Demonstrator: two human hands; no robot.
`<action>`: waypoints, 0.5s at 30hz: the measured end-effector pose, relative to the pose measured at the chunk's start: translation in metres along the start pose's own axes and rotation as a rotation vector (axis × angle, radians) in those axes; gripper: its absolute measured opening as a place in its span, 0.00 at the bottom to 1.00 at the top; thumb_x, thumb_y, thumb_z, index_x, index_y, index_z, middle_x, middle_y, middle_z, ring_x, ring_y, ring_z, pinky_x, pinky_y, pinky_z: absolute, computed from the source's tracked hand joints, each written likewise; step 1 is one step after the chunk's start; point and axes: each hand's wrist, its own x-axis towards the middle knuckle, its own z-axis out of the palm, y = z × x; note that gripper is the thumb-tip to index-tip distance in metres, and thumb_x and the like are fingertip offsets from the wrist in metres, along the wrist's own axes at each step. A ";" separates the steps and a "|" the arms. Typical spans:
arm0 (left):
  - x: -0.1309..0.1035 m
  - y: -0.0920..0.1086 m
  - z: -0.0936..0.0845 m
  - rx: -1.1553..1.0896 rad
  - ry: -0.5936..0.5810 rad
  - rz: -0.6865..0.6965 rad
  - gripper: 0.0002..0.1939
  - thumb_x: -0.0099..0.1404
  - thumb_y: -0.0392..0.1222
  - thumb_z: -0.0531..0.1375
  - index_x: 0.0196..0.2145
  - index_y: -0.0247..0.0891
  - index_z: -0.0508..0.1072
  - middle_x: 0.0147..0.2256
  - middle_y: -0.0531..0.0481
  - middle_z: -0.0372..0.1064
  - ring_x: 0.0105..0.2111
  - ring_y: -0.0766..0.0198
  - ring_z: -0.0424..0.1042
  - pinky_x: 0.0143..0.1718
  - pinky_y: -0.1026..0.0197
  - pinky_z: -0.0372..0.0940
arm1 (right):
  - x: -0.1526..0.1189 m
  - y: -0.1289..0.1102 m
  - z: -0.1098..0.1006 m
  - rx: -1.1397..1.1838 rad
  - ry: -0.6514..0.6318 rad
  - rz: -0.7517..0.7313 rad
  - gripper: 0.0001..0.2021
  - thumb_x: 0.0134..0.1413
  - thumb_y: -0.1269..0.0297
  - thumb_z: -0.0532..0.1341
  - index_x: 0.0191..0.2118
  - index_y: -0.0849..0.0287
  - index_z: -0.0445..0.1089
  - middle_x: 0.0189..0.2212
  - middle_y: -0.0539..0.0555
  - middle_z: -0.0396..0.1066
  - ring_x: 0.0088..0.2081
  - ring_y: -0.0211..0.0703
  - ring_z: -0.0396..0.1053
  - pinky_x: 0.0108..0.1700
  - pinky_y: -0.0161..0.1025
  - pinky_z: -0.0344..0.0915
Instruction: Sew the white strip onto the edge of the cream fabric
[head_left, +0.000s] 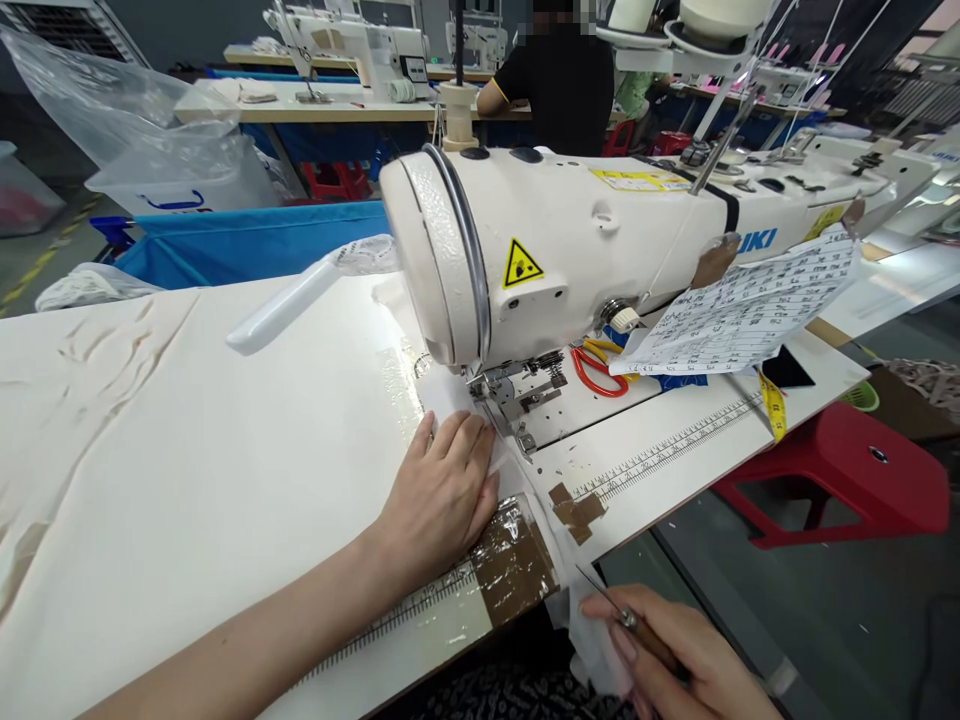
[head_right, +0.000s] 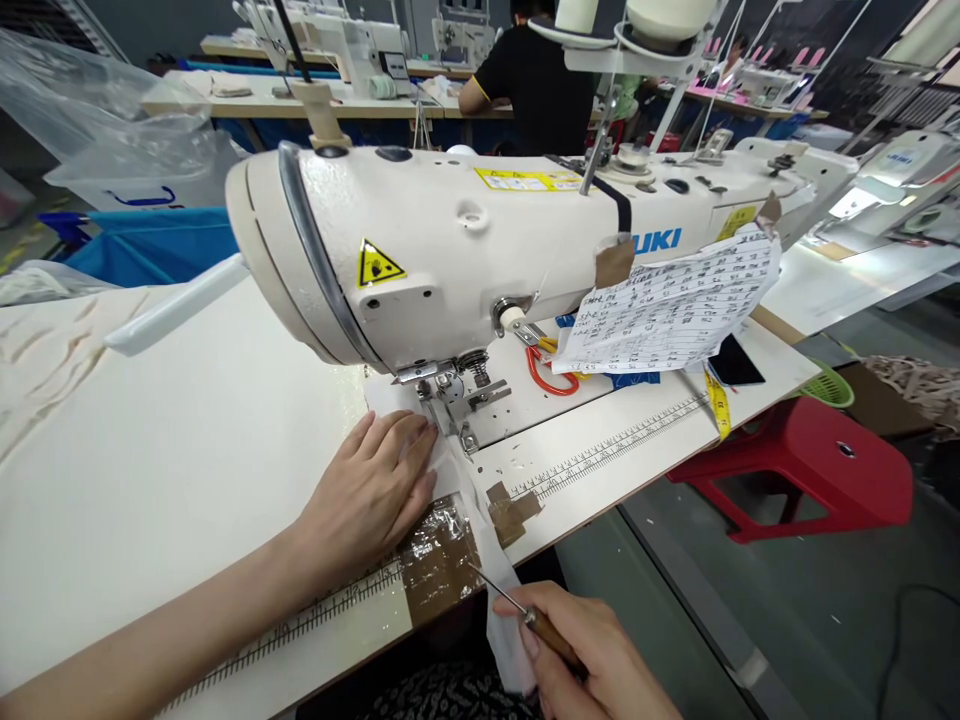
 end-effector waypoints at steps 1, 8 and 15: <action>0.000 0.000 0.000 0.000 -0.003 0.001 0.23 0.73 0.43 0.45 0.57 0.26 0.66 0.54 0.35 0.66 0.56 0.46 0.62 0.59 0.37 0.59 | 0.002 -0.001 0.001 0.002 -0.005 0.008 0.18 0.68 0.49 0.52 0.52 0.48 0.73 0.27 0.52 0.71 0.24 0.40 0.70 0.28 0.34 0.68; 0.003 -0.002 0.001 0.016 -0.016 -0.012 0.23 0.73 0.43 0.45 0.57 0.26 0.66 0.54 0.35 0.66 0.57 0.45 0.61 0.59 0.36 0.59 | 0.014 -0.010 0.009 0.059 -0.011 0.042 0.18 0.68 0.48 0.52 0.52 0.49 0.72 0.25 0.49 0.68 0.24 0.38 0.68 0.28 0.33 0.65; 0.004 -0.003 0.001 0.053 -0.002 -0.004 0.22 0.73 0.42 0.46 0.57 0.24 0.66 0.53 0.34 0.66 0.55 0.46 0.62 0.59 0.39 0.59 | 0.028 -0.013 0.012 0.094 -0.080 -0.033 0.18 0.71 0.54 0.50 0.55 0.56 0.68 0.23 0.48 0.68 0.25 0.39 0.69 0.31 0.35 0.64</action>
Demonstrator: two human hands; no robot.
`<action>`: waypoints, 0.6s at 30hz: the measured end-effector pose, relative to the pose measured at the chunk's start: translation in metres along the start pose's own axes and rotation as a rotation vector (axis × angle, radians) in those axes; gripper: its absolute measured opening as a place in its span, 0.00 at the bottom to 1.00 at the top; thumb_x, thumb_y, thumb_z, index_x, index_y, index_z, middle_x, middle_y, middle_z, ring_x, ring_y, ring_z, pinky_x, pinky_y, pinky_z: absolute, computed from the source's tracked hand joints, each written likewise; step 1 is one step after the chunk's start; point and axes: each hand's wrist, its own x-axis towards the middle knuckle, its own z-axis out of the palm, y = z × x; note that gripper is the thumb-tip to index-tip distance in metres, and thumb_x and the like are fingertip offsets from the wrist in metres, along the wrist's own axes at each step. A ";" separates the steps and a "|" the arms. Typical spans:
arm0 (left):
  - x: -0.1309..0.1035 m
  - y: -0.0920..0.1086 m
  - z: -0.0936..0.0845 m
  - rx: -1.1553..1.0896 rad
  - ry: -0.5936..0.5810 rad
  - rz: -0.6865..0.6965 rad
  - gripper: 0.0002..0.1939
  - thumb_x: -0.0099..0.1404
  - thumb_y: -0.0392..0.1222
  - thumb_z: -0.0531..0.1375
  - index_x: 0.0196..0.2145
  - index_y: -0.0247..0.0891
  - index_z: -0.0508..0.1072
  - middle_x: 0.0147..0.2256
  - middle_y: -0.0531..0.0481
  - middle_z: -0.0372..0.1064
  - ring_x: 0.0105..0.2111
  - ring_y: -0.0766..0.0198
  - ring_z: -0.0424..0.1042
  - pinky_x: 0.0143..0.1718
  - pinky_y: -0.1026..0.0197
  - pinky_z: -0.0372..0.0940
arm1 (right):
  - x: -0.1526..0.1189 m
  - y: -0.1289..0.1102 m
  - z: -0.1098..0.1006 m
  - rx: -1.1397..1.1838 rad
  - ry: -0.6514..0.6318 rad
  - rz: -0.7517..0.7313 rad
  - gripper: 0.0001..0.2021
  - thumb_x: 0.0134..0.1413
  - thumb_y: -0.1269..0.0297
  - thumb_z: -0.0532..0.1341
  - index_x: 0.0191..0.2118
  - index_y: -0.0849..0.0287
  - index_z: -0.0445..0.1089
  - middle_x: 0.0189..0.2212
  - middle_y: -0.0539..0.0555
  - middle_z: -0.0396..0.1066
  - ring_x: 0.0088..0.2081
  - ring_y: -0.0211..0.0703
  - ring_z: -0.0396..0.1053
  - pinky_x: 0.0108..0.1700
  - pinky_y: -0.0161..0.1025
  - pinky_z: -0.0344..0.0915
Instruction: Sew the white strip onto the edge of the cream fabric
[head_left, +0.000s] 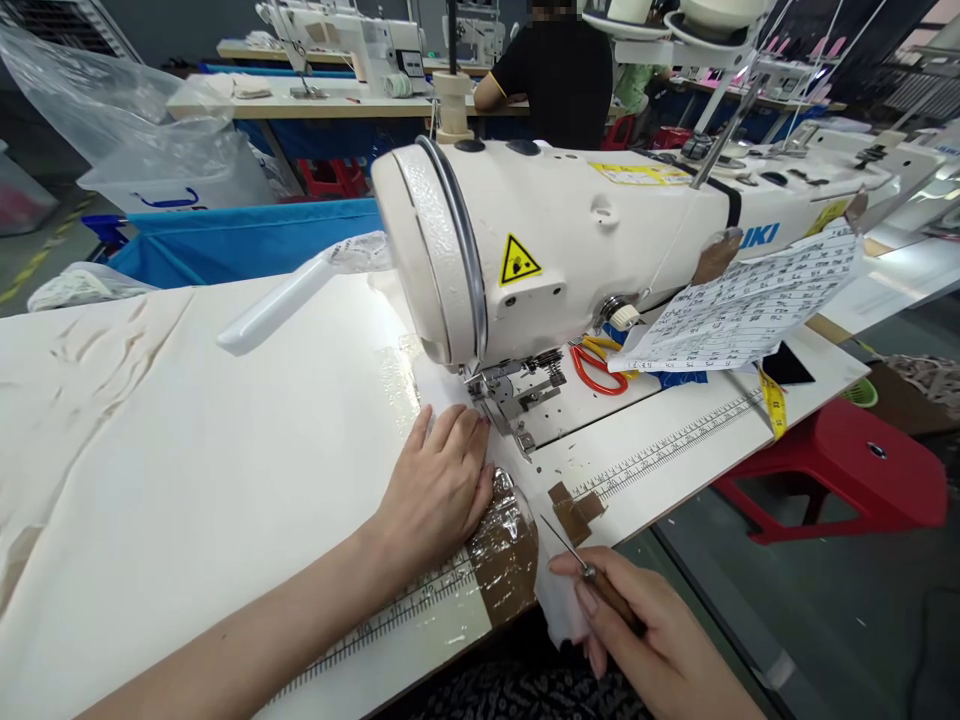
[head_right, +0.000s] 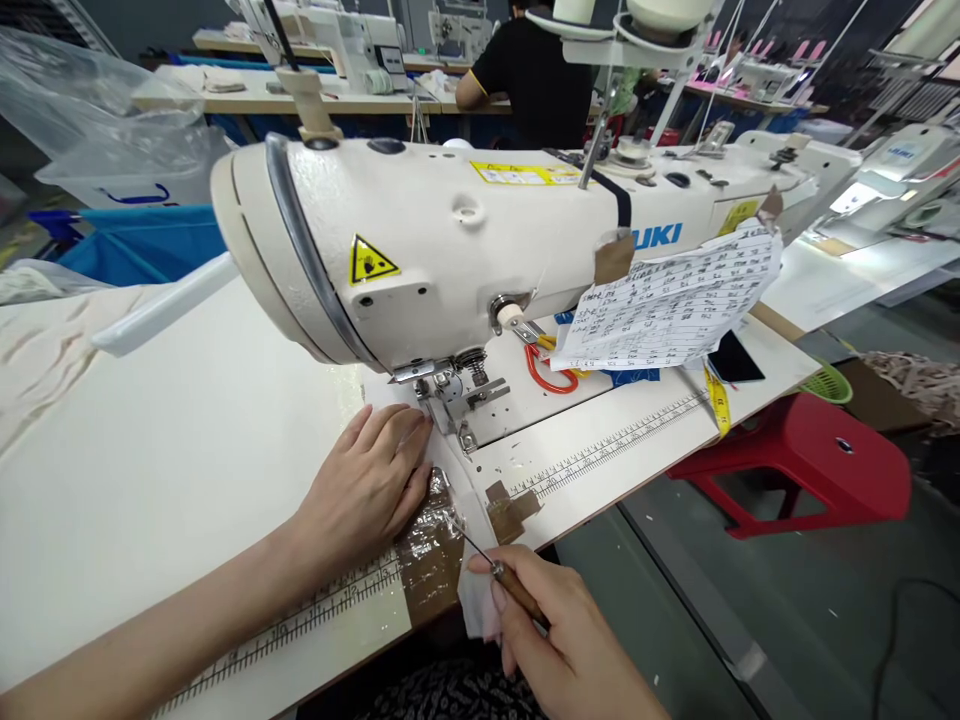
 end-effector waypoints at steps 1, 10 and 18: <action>0.001 0.000 0.000 0.011 -0.007 -0.005 0.22 0.73 0.41 0.46 0.56 0.24 0.66 0.51 0.34 0.66 0.53 0.47 0.63 0.58 0.40 0.61 | 0.001 0.000 0.002 0.021 0.006 0.004 0.18 0.71 0.54 0.50 0.54 0.57 0.67 0.22 0.48 0.68 0.25 0.39 0.69 0.33 0.36 0.64; 0.007 -0.010 -0.001 0.054 -0.005 -0.013 0.19 0.67 0.27 0.49 0.53 0.23 0.69 0.43 0.35 0.69 0.41 0.50 0.66 0.39 0.51 0.69 | 0.001 0.004 0.041 0.867 0.097 0.333 0.22 0.56 0.47 0.66 0.47 0.60 0.69 0.26 0.48 0.71 0.19 0.37 0.70 0.26 0.36 0.66; 0.001 -0.010 0.001 -0.055 0.040 0.017 0.19 0.66 0.32 0.49 0.52 0.22 0.67 0.45 0.34 0.66 0.43 0.49 0.65 0.43 0.48 0.70 | -0.010 0.012 0.038 0.950 0.082 0.400 0.21 0.54 0.49 0.69 0.44 0.62 0.72 0.25 0.49 0.72 0.22 0.34 0.71 0.28 0.32 0.65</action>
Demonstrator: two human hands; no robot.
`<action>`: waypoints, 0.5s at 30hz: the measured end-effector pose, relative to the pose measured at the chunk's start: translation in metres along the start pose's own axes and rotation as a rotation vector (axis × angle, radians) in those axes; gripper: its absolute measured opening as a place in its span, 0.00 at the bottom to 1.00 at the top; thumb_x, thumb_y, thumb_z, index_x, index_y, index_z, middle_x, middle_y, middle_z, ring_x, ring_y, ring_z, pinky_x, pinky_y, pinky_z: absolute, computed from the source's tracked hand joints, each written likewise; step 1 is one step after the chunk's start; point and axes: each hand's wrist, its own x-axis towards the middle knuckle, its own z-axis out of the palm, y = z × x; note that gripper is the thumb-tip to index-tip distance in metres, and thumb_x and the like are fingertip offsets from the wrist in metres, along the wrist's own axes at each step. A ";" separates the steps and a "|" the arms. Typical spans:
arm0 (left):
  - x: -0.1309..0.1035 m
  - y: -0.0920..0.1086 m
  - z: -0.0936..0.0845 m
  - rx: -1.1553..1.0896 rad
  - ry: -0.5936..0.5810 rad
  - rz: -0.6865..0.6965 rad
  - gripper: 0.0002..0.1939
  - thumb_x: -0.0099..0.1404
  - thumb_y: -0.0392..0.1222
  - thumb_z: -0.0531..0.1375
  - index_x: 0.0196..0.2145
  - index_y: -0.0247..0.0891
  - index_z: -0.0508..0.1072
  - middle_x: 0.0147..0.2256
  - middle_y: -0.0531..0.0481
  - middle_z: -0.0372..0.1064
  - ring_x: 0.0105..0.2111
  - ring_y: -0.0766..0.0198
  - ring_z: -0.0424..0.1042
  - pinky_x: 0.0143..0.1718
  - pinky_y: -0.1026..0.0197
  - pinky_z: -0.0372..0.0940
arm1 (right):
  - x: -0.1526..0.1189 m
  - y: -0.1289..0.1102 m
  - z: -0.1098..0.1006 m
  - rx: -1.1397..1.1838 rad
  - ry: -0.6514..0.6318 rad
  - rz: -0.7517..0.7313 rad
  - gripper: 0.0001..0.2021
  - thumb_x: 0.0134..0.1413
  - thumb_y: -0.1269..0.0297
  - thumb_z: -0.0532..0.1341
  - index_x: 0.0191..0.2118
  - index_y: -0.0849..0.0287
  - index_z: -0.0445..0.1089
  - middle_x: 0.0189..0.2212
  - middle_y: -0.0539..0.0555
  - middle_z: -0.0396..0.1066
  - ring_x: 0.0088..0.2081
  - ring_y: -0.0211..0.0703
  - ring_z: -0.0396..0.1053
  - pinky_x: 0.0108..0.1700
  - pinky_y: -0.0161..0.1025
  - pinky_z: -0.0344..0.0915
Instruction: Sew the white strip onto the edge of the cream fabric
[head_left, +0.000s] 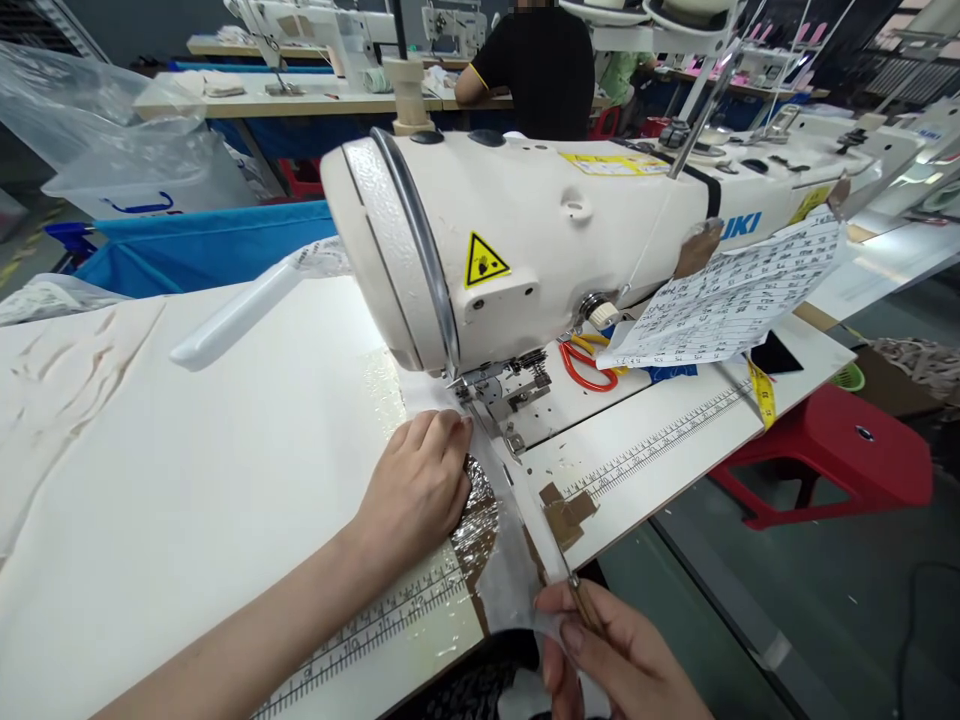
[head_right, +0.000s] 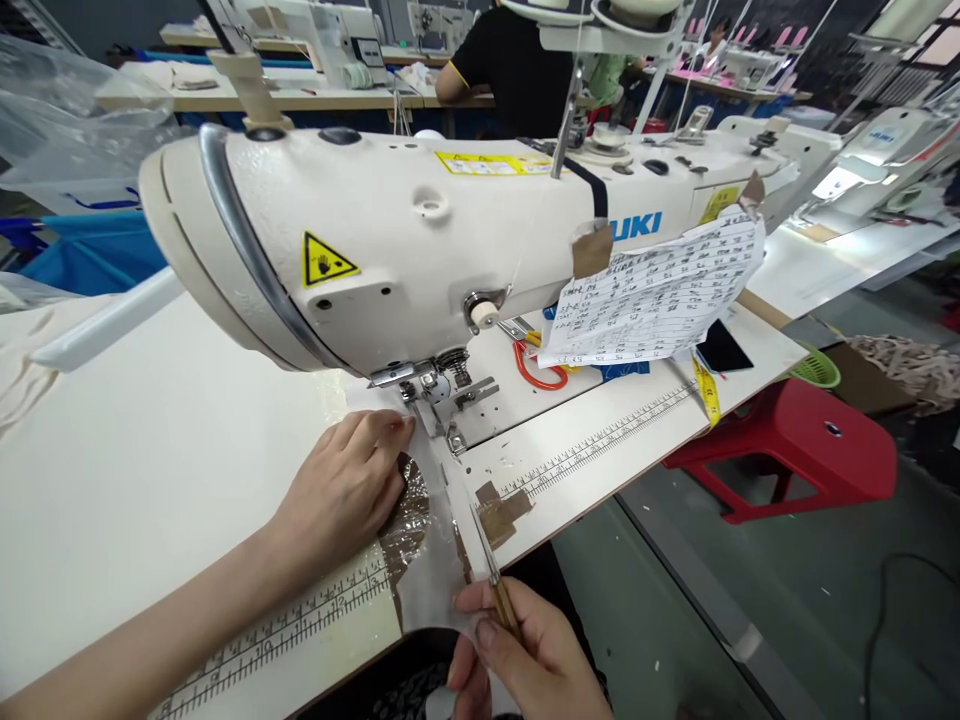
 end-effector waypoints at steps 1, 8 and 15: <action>0.001 0.000 0.001 0.000 -0.003 -0.005 0.19 0.66 0.32 0.49 0.52 0.22 0.67 0.46 0.34 0.66 0.43 0.49 0.65 0.43 0.48 0.70 | -0.001 -0.001 -0.001 -0.058 0.004 -0.030 0.21 0.55 0.48 0.68 0.44 0.62 0.72 0.26 0.49 0.72 0.23 0.35 0.71 0.29 0.33 0.65; 0.009 -0.007 0.007 -0.015 -0.013 -0.033 0.18 0.66 0.32 0.49 0.51 0.24 0.68 0.47 0.33 0.65 0.44 0.49 0.65 0.44 0.48 0.70 | 0.001 -0.009 -0.001 -0.358 -0.007 -0.154 0.22 0.62 0.43 0.60 0.45 0.59 0.70 0.28 0.50 0.70 0.27 0.38 0.72 0.34 0.37 0.68; 0.009 -0.014 0.004 -0.040 0.010 -0.016 0.21 0.70 0.35 0.46 0.55 0.25 0.67 0.50 0.33 0.66 0.51 0.48 0.66 0.51 0.44 0.66 | 0.006 -0.007 -0.002 -0.579 0.010 -0.284 0.22 0.66 0.43 0.53 0.46 0.59 0.68 0.31 0.54 0.71 0.26 0.39 0.73 0.31 0.36 0.67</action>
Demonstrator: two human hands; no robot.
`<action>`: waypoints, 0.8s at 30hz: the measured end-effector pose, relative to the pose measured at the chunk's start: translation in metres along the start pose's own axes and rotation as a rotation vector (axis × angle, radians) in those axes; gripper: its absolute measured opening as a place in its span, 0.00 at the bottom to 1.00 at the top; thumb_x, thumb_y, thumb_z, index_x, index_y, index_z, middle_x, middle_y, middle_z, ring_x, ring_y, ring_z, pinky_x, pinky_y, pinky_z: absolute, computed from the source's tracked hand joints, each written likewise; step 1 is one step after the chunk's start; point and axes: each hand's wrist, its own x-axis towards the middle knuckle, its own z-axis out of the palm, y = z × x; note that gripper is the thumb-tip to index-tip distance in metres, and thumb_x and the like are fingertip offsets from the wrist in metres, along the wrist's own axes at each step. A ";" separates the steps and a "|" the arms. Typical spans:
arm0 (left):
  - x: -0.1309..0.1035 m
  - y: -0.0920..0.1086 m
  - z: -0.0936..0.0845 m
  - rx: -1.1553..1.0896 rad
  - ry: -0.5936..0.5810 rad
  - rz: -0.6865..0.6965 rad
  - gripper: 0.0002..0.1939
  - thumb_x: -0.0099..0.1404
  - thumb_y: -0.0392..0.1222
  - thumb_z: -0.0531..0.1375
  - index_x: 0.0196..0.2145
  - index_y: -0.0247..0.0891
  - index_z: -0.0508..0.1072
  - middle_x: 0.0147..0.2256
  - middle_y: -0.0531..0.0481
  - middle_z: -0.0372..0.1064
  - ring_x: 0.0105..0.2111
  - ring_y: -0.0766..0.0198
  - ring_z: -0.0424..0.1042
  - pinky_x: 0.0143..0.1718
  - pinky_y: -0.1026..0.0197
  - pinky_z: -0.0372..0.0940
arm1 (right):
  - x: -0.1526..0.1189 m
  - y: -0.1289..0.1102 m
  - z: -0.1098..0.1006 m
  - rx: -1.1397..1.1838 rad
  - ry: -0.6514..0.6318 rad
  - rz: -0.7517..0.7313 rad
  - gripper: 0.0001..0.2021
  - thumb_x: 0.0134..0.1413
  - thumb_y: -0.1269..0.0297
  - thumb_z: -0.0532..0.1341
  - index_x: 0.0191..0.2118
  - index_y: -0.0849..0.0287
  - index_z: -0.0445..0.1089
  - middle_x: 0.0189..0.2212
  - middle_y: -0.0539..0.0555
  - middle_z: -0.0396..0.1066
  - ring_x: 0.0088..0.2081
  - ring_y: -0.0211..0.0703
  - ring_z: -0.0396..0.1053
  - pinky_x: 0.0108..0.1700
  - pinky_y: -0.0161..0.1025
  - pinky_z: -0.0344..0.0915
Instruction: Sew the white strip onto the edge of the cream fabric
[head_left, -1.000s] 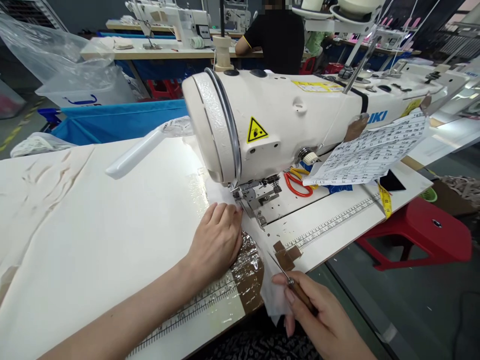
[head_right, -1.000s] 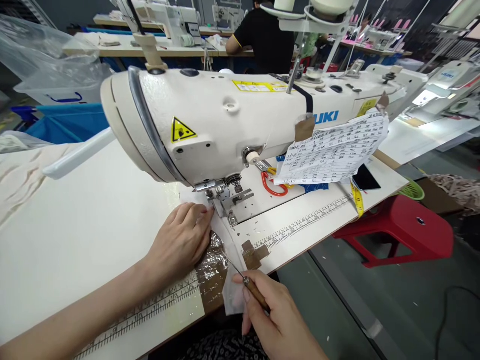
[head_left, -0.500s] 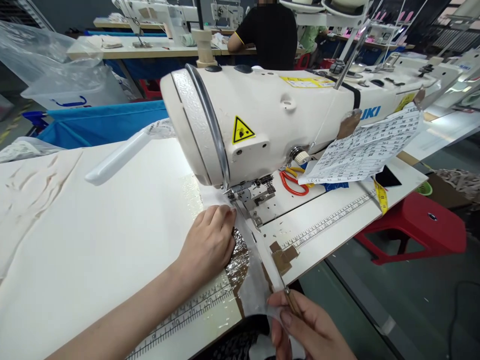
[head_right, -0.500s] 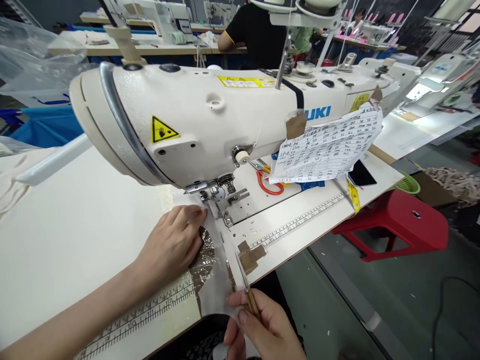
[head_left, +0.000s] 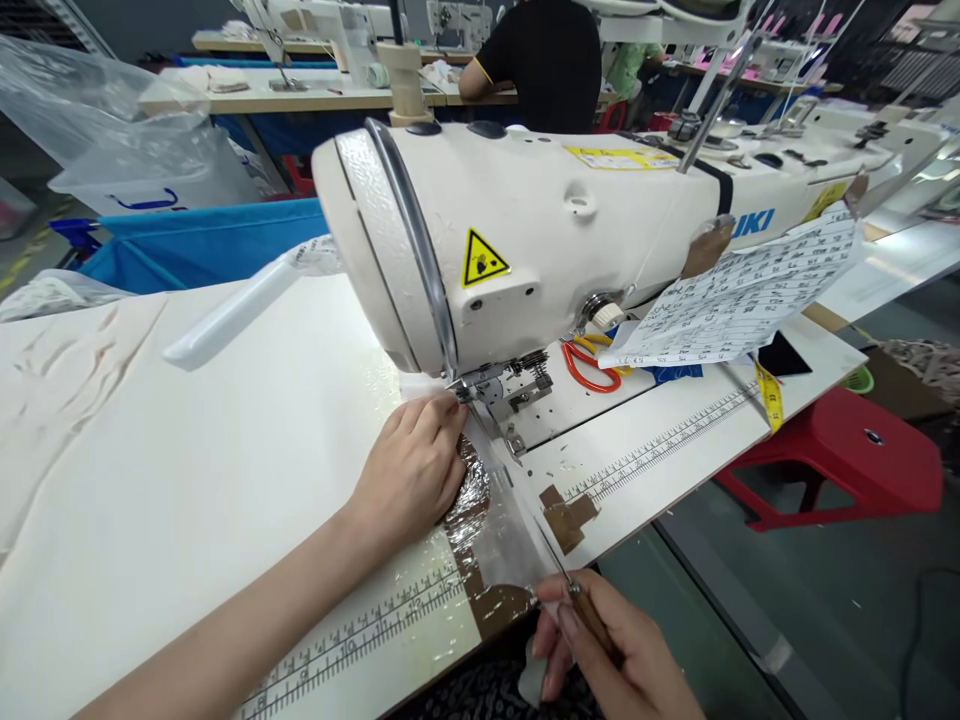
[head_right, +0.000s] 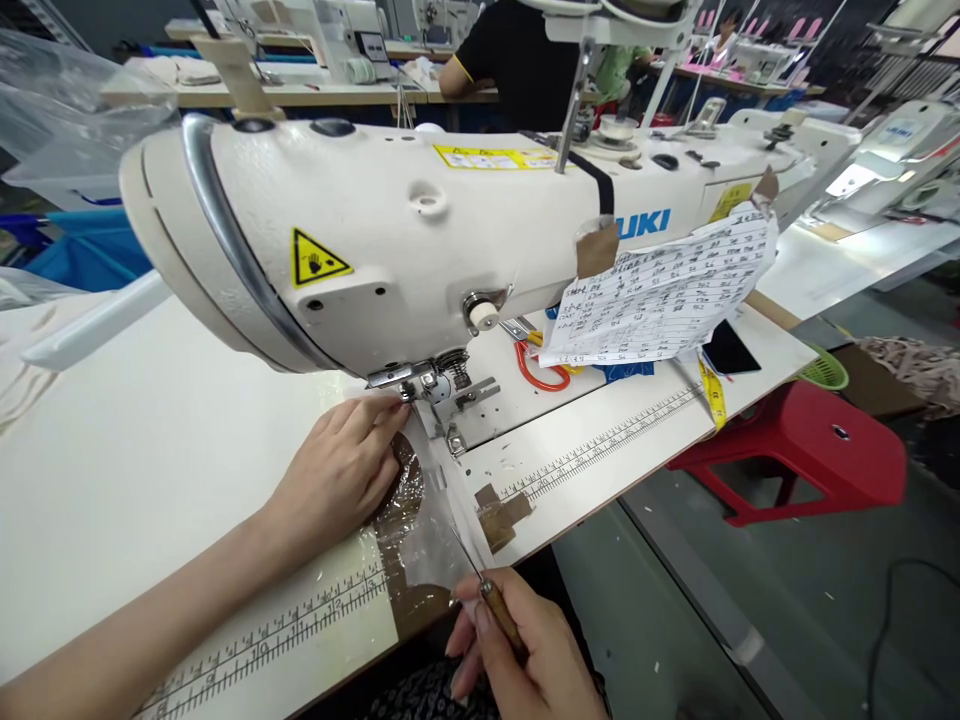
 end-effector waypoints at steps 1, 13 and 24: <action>-0.001 0.001 -0.001 0.005 0.005 0.004 0.21 0.70 0.35 0.46 0.55 0.25 0.67 0.51 0.34 0.67 0.52 0.47 0.65 0.53 0.44 0.65 | 0.000 0.000 0.001 -0.018 -0.003 -0.009 0.22 0.67 0.43 0.53 0.47 0.59 0.68 0.31 0.54 0.72 0.26 0.39 0.73 0.31 0.36 0.67; -0.005 0.016 -0.004 0.035 -0.021 0.017 0.22 0.67 0.35 0.49 0.54 0.23 0.69 0.51 0.34 0.67 0.52 0.47 0.65 0.59 0.45 0.59 | 0.008 -0.008 0.009 -0.218 -0.065 -0.088 0.22 0.69 0.46 0.48 0.50 0.58 0.67 0.36 0.55 0.74 0.25 0.38 0.74 0.30 0.35 0.68; -0.006 0.017 -0.004 0.019 -0.041 0.021 0.22 0.67 0.36 0.48 0.55 0.24 0.67 0.53 0.34 0.65 0.53 0.47 0.64 0.60 0.43 0.58 | 0.019 -0.027 0.009 -0.248 -0.050 -0.110 0.20 0.70 0.48 0.49 0.51 0.57 0.68 0.38 0.56 0.74 0.26 0.38 0.74 0.30 0.34 0.67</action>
